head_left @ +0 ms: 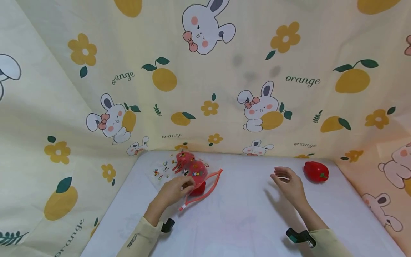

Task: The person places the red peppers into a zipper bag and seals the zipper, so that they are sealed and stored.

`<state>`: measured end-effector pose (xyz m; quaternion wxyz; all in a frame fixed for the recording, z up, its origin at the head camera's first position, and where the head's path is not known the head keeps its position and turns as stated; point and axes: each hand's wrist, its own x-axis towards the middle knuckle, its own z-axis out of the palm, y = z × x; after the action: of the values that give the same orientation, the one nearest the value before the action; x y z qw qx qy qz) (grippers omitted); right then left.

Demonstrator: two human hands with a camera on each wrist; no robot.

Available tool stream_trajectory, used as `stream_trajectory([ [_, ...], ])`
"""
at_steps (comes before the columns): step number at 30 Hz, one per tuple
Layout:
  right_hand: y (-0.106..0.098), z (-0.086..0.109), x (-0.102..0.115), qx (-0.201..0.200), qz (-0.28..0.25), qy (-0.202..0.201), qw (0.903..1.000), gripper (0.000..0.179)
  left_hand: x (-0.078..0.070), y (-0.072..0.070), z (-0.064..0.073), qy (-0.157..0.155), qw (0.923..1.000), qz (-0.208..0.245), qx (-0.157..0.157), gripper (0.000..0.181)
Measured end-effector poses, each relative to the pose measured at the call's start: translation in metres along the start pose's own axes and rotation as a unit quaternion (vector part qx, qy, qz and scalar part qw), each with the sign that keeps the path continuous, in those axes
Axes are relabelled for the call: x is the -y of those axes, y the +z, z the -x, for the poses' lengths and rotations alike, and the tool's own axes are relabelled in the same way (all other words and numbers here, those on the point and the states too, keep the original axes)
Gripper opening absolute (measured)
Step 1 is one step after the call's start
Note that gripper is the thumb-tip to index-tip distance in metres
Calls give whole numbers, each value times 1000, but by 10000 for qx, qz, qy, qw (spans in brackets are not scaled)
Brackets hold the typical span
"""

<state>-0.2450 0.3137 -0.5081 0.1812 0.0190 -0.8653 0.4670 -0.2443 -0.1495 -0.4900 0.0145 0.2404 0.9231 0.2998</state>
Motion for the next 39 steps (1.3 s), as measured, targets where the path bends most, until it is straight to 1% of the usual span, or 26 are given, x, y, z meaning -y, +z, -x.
stream_trajectory([
  [5, -29, -6, -16, -419, 187, -1, 9989, 46, 1, 2, 1, -35, 10000, 10, 23, 4],
  [8, -41, -9, -26, -633, 324, 6, 9975, 47, 1, 2, 1, -15, 10000, 34, -9, 4],
  [12, -55, -11, -41, -797, 527, 169, 9953, 49, 1, 2, 0, 1, 10000, 20, -5, 5],
  [19, -76, -16, -58, -1163, 761, 574, 9886, 51, 0, 3, 0, 21, 10000, -32, -13, 6],
  [23, -86, -18, -64, -1256, 911, 810, 9846, 56, 0, 2, 0, -7, 10000, -40, -16, 5],
  [28, -93, -24, -72, -1457, 959, 875, 9808, 59, 1, 3, 1, 21, 10000, -73, -55, 6],
  [31, -95, -26, -77, -1408, 912, 1106, 9796, 68, 2, 3, 0, 66, 9999, -120, -91, 6],
  [34, -95, -27, -80, -1234, 893, 1469, 9774, 79, 3, 2, 0, 97, 9998, -107, -104, 7],
  [39, -96, -28, -86, -1139, 841, 1783, 9737, 83, 4, 3, 0, 174, 9998, -92, -71, 7],
])
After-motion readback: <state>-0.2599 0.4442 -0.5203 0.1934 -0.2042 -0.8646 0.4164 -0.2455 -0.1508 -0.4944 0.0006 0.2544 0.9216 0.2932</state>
